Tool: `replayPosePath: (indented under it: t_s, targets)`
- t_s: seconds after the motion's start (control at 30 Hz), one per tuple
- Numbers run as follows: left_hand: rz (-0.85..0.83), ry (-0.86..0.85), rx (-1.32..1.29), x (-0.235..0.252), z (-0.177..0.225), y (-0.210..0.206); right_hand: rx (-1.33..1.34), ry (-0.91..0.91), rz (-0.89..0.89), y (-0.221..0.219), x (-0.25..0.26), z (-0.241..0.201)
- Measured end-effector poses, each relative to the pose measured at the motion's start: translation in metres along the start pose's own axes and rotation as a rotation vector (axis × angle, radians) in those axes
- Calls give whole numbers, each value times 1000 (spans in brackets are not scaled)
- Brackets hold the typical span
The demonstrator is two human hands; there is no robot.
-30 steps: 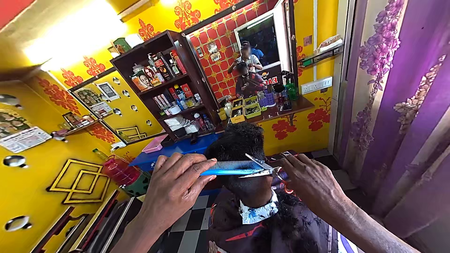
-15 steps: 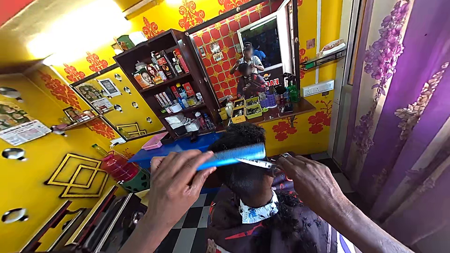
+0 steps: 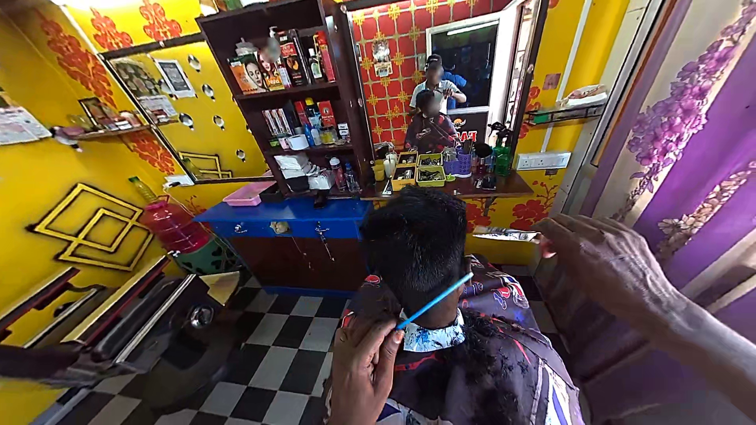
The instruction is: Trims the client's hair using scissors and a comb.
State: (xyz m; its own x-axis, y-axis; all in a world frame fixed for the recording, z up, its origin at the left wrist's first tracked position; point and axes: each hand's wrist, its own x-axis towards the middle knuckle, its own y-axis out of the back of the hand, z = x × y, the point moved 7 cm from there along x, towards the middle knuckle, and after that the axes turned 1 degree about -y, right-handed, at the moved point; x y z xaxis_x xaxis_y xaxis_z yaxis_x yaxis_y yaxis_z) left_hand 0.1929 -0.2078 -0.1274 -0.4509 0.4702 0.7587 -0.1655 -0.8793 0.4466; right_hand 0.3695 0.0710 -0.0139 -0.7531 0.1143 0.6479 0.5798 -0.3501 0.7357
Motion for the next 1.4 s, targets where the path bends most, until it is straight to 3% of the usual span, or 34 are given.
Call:
replayPosePath:
  t_s: [0.13, 0.23, 0.5, 0.87, 1.4]
  targets:
    - [-34, 97, -196, -10, -23, -5, -170, 204, -1, 20, 16, -9]
    - [42, 69, -208, -5, -27, -2, -272, 268, -119, 28, 27, -28]
    - [266, 6, -194, 7, -27, 2, -418, 398, -186, 34, 35, -72]
    - [321, -40, -175, 14, -26, 5, -534, 398, -314, 26, 40, -101]
    - [341, -62, -166, 25, -24, 14, -458, 308, -248, 33, 52, -96]
